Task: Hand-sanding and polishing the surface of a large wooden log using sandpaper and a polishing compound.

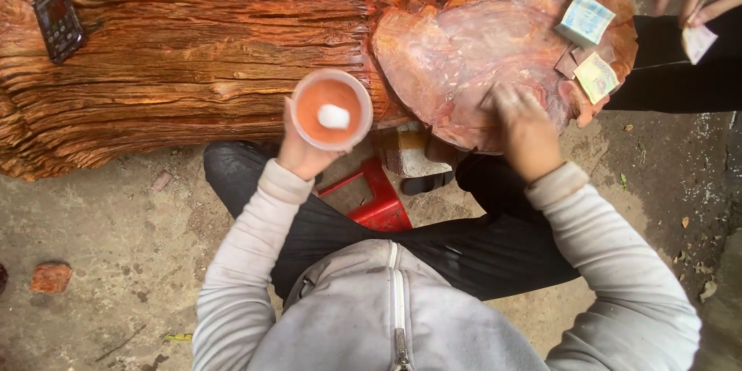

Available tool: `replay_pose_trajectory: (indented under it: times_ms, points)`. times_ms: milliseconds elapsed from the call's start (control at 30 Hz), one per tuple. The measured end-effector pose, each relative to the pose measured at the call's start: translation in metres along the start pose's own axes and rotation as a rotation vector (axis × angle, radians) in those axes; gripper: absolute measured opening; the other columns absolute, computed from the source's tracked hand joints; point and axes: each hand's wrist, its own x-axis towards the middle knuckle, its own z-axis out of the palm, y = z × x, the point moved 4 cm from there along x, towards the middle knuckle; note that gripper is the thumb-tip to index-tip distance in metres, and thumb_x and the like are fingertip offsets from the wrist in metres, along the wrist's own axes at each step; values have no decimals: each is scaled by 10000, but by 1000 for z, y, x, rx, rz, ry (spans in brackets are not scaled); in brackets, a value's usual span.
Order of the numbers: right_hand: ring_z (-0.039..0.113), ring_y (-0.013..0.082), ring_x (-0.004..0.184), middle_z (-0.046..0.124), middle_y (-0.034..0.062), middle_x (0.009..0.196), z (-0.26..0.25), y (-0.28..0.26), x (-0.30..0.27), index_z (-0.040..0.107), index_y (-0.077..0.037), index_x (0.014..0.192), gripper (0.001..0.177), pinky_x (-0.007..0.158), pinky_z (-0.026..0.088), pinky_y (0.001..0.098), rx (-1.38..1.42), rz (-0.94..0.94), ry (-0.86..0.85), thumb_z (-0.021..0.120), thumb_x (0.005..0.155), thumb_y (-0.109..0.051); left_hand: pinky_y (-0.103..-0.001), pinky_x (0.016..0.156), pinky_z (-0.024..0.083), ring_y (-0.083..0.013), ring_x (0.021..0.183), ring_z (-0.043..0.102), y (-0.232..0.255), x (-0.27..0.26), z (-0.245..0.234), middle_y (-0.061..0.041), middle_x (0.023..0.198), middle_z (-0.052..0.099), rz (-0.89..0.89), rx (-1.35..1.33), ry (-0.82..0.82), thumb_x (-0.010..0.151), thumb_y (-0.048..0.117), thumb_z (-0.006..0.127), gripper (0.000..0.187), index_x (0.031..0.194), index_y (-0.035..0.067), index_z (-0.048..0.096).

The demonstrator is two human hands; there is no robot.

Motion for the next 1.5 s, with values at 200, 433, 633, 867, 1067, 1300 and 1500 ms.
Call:
replay_pose_trajectory:
  times_ms: [200,433,633,867,1067,1300,1500]
  points:
    - [585,328,1361,682,115,1408,0,-8,3,652,-67,1406,518,1221,379,465,24,-216,1,556,901,-2,-473,704,642,-335,908,687,8,18,-8,-120,1118,642,78,15,196,674,874,567,933,1254,142,550]
    - [573,325,1380,673,144,1420,10,3,4,657,-45,1413,514,1211,400,447,-69,-205,19,549,921,54,-527,704,635,-385,947,695,-18,30,-14,-151,1147,670,31,58,147,741,849,571,883,1267,140,583]
    - [618,312,1321,716,122,1355,24,7,2,702,-63,1367,468,1149,474,422,-97,-154,101,582,922,16,-497,714,643,-365,946,682,-18,43,-34,-142,1147,653,35,61,159,790,832,538,826,1250,146,568]
    - [625,388,1288,710,211,1323,28,23,9,688,9,1355,449,1128,488,454,-16,-147,112,551,933,73,-465,696,640,-335,951,674,-17,50,-42,-117,1143,648,48,12,201,755,850,545,825,1220,169,579]
    - [633,385,1289,715,196,1323,21,14,5,711,-17,1330,437,1123,491,453,25,-187,115,574,929,91,-456,693,639,-329,949,673,-17,49,-41,-109,1141,645,58,6,207,763,840,551,808,1211,168,579]
    - [630,297,1313,715,110,1335,14,-14,1,696,-81,1335,439,1136,488,381,-137,-211,102,629,903,-40,-455,693,642,-333,957,680,-14,50,-35,-113,1136,649,75,21,222,766,835,555,802,1203,163,581]
    - [615,368,1315,697,196,1344,29,-3,-2,669,-1,1371,426,1127,481,444,-149,-151,124,612,950,16,-460,674,649,-329,934,696,-11,48,-23,-121,1124,665,95,32,266,763,836,551,800,1183,157,594]
